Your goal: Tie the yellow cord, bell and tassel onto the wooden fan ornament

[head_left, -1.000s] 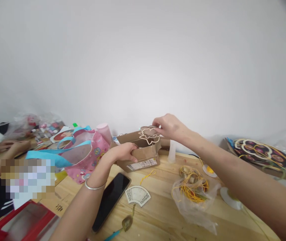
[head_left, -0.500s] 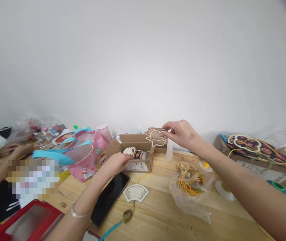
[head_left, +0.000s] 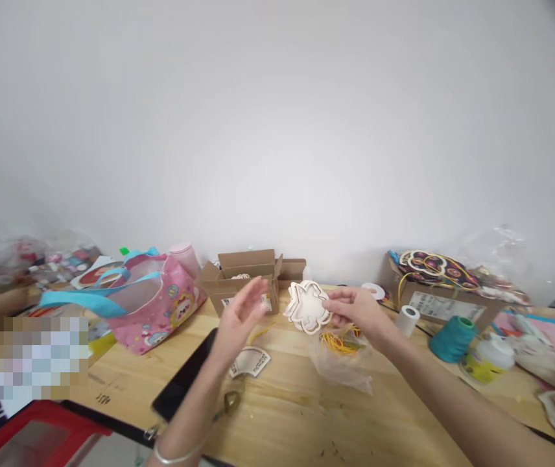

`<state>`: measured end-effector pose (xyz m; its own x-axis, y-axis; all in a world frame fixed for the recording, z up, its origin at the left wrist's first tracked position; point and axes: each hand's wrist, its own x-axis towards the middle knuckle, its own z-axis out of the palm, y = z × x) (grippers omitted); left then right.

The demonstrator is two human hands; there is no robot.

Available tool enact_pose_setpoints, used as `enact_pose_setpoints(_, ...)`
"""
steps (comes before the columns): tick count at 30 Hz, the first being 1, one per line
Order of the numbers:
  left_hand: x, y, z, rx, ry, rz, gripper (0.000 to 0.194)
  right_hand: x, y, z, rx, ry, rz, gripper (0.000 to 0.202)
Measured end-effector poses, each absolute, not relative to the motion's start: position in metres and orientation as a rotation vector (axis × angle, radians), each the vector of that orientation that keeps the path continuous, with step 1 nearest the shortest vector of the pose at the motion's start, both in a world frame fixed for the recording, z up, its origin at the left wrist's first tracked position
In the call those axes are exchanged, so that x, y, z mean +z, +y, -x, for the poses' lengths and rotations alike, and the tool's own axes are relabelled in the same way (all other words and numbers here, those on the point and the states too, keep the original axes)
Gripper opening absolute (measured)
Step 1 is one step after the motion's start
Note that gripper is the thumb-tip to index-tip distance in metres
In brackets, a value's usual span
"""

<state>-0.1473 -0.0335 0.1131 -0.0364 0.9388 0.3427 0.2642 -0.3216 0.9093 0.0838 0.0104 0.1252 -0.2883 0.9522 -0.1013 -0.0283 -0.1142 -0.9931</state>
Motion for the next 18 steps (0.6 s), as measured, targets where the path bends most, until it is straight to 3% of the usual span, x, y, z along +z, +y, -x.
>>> enact_pose_setpoints(4,0.073,-0.052,0.078,1.361,0.684,-0.755,0.064,0.089,-0.004,-0.085,1.469,-1.248,1.109,0.026)
enact_pose_setpoints(8,0.05,-0.046,0.048,1.264,0.382,-0.439,0.06,0.063,-0.008,-0.085,1.337,-1.266,1.134,0.029)
enact_pose_setpoints(18,0.013,-0.051,0.035,1.224,0.445,-0.269,0.036,0.013,-0.003,-0.101,1.137,-1.394,1.116,0.038)
